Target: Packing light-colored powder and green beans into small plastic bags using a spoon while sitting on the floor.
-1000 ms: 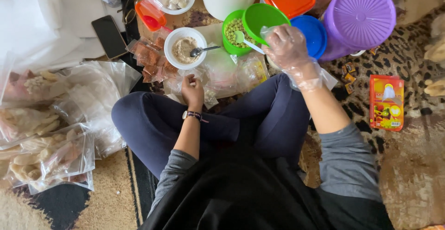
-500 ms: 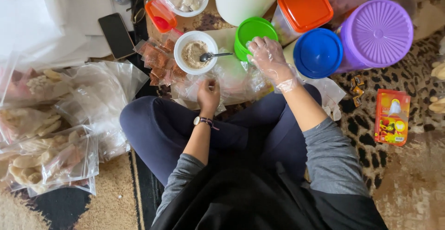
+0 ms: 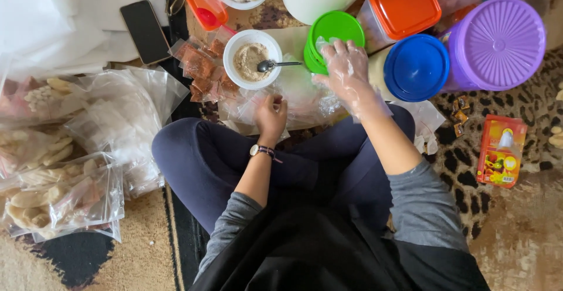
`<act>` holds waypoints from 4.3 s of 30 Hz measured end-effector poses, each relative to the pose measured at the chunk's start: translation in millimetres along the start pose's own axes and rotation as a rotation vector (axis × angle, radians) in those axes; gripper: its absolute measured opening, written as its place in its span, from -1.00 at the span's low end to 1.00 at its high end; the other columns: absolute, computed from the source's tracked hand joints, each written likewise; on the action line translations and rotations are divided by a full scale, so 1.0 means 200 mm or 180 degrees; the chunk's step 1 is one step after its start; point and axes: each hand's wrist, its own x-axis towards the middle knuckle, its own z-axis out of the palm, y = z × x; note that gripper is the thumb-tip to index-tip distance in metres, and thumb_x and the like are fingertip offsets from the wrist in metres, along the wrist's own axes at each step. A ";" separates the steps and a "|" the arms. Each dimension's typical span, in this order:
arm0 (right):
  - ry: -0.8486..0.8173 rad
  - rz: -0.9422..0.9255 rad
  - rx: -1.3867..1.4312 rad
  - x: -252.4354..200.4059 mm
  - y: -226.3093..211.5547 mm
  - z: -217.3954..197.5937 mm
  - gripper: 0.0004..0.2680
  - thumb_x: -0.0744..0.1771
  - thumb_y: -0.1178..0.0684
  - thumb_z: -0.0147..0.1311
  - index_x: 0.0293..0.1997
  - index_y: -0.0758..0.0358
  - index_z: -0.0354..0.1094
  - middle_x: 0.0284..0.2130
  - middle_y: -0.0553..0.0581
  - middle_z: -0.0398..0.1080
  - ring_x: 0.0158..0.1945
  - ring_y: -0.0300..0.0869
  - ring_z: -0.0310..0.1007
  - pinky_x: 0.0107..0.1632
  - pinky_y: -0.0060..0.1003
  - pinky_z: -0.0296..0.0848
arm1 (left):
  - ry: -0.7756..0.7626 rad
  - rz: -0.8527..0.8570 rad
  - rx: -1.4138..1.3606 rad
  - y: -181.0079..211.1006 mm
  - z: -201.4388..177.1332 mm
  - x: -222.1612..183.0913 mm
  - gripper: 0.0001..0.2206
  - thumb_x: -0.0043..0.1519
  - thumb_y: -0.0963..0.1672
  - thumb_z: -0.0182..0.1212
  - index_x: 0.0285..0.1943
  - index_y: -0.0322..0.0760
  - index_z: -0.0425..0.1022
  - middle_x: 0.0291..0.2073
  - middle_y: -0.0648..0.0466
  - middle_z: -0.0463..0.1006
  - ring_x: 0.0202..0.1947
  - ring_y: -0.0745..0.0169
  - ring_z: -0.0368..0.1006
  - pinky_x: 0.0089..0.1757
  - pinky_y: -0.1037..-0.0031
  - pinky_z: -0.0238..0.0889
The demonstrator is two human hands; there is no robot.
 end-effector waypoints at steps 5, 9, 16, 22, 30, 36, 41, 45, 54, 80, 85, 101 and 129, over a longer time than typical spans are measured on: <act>0.2033 -0.0670 0.1466 -0.26 -0.12 0.15 -0.77 0.29 -0.24 0.31 -0.12 -0.06 0.47 -0.24 0.06 0.41 -0.19 -0.02 0.52 -0.26 -0.19 0.53 | -0.0285 0.0063 0.0852 0.04 0.03 0.01 -0.81 0.17 -0.02 0.35 -0.07 0.02 0.57 -0.24 0.26 0.54 -0.15 0.22 0.54 -0.05 0.26 0.34; 0.0332 -0.0047 0.1642 -0.28 -0.13 0.50 -0.67 0.28 -0.16 0.24 0.13 -0.07 0.36 -0.07 0.16 0.40 0.04 0.16 0.48 -0.02 0.08 0.54 | -0.0746 0.0265 0.1114 0.13 0.04 -0.01 -0.74 0.20 -0.02 0.32 0.05 0.00 0.53 -0.08 0.20 0.49 0.02 0.12 0.45 0.05 0.10 0.26; -0.0959 0.0423 0.1509 -0.15 -0.08 0.64 -0.47 0.27 -0.03 0.28 0.40 -0.19 0.14 0.18 0.10 0.40 0.32 0.06 0.32 0.31 0.13 0.28 | -0.1433 0.0436 0.1898 0.16 0.07 0.02 -0.43 0.02 0.06 0.46 0.24 0.03 0.44 0.23 0.18 0.30 0.27 0.03 0.17 0.19 -0.02 0.09; -0.0904 0.0594 0.2289 -0.13 -0.04 0.61 -0.62 0.34 -0.10 0.15 0.34 -0.20 0.24 0.13 0.09 0.47 0.27 0.05 0.38 0.33 0.05 0.29 | -0.0990 0.0529 0.1841 0.10 0.11 0.02 -0.68 0.09 -0.03 0.42 0.02 0.05 0.57 0.06 0.25 0.40 0.13 0.15 0.28 0.11 0.07 0.16; -0.1001 0.0816 0.2585 -0.15 -0.05 0.59 -0.66 0.37 -0.14 0.07 0.32 -0.29 0.23 0.11 -0.04 0.49 0.24 -0.08 0.42 0.29 -0.03 0.37 | -0.0207 0.0725 0.1266 0.16 0.08 0.03 -0.92 0.27 -0.06 0.24 -0.16 0.09 0.64 -0.24 0.38 0.54 -0.07 0.38 0.40 0.02 0.24 0.23; 0.0703 0.0939 0.2435 -0.19 -0.08 0.70 -0.79 0.28 -0.12 0.25 0.01 -0.24 0.50 -0.32 -0.09 0.59 -0.11 -0.18 0.60 -0.07 -0.21 0.60 | 0.0303 0.1196 0.0023 0.29 -0.02 0.05 -0.91 0.21 -0.18 0.36 -0.16 -0.08 0.62 -0.29 0.22 0.55 -0.23 0.18 0.49 -0.18 0.41 0.37; 0.0794 0.0936 0.4373 -0.32 -0.16 0.50 -0.66 0.29 -0.24 0.35 0.08 0.07 0.51 -0.19 0.17 0.59 -0.03 -0.07 0.60 -0.01 -0.15 0.56 | 0.0048 0.1316 -0.0228 0.34 -0.02 -0.01 -0.95 0.28 -0.15 0.32 -0.13 -0.16 0.63 -0.29 0.21 0.56 -0.28 0.19 0.55 -0.26 0.46 0.46; 0.0817 0.0812 0.4670 -0.35 -0.20 0.52 -0.61 0.26 -0.19 0.40 0.09 0.18 0.50 -0.13 0.22 0.59 -0.04 -0.05 0.60 -0.03 -0.17 0.54 | 0.0005 0.1502 -0.0202 0.26 0.03 -0.07 -0.92 0.23 -0.13 0.37 -0.13 -0.11 0.63 -0.27 0.25 0.57 -0.28 0.22 0.57 -0.28 0.46 0.47; 0.0498 0.1103 0.4281 -0.38 -0.20 0.34 -0.77 0.30 -0.17 0.32 -0.01 -0.01 0.55 -0.27 0.07 0.60 -0.09 -0.09 0.61 -0.01 -0.19 0.56 | -0.0925 0.1048 -0.1079 0.28 0.00 -0.10 -0.70 0.04 -0.17 0.41 -0.03 -0.31 0.62 -0.15 0.00 0.58 -0.31 0.05 0.58 -0.33 0.41 0.52; -0.0095 0.1341 0.4462 -0.34 -0.19 0.28 -0.78 0.32 -0.21 0.09 -0.30 0.02 0.60 -0.43 0.04 0.58 -0.16 -0.16 0.57 0.05 -0.24 0.44 | -0.0988 0.0688 -0.0847 0.26 0.03 -0.08 -0.85 0.12 -0.10 0.50 -0.20 -0.17 0.69 -0.26 0.11 0.60 -0.36 0.23 0.56 -0.29 0.51 0.43; -0.0272 0.1345 0.4192 -0.37 -0.18 0.21 -0.78 0.32 -0.26 0.01 -0.39 -0.13 0.56 -0.45 -0.10 0.57 -0.15 -0.21 0.57 0.07 -0.34 0.38 | -0.1142 0.0575 -0.0850 0.31 -0.01 -0.07 -0.86 0.16 -0.10 0.47 -0.18 -0.19 0.69 -0.23 0.07 0.59 -0.33 0.18 0.57 -0.30 0.49 0.43; -0.0371 0.1425 0.3944 -0.38 -0.18 0.35 -0.71 0.31 -0.29 0.02 0.00 -0.13 0.57 -0.12 0.12 0.58 0.13 0.06 0.49 0.19 -0.16 0.38 | -0.0651 0.1235 -0.0214 0.27 0.07 -0.08 -0.94 0.02 -0.17 0.39 -0.37 -0.13 0.61 -0.34 0.19 0.53 -0.40 0.23 0.56 -0.30 0.46 0.40; 0.0208 0.1422 0.4553 -0.42 -0.20 0.30 -0.74 0.29 -0.18 0.12 0.05 -0.17 0.57 -0.15 0.08 0.61 0.02 -0.03 0.58 0.11 -0.24 0.49 | -0.0372 0.1858 0.0465 0.36 0.00 -0.09 -0.89 0.12 -0.23 0.28 -0.37 -0.15 0.45 -0.29 0.24 0.42 -0.41 0.25 0.52 -0.33 0.42 0.35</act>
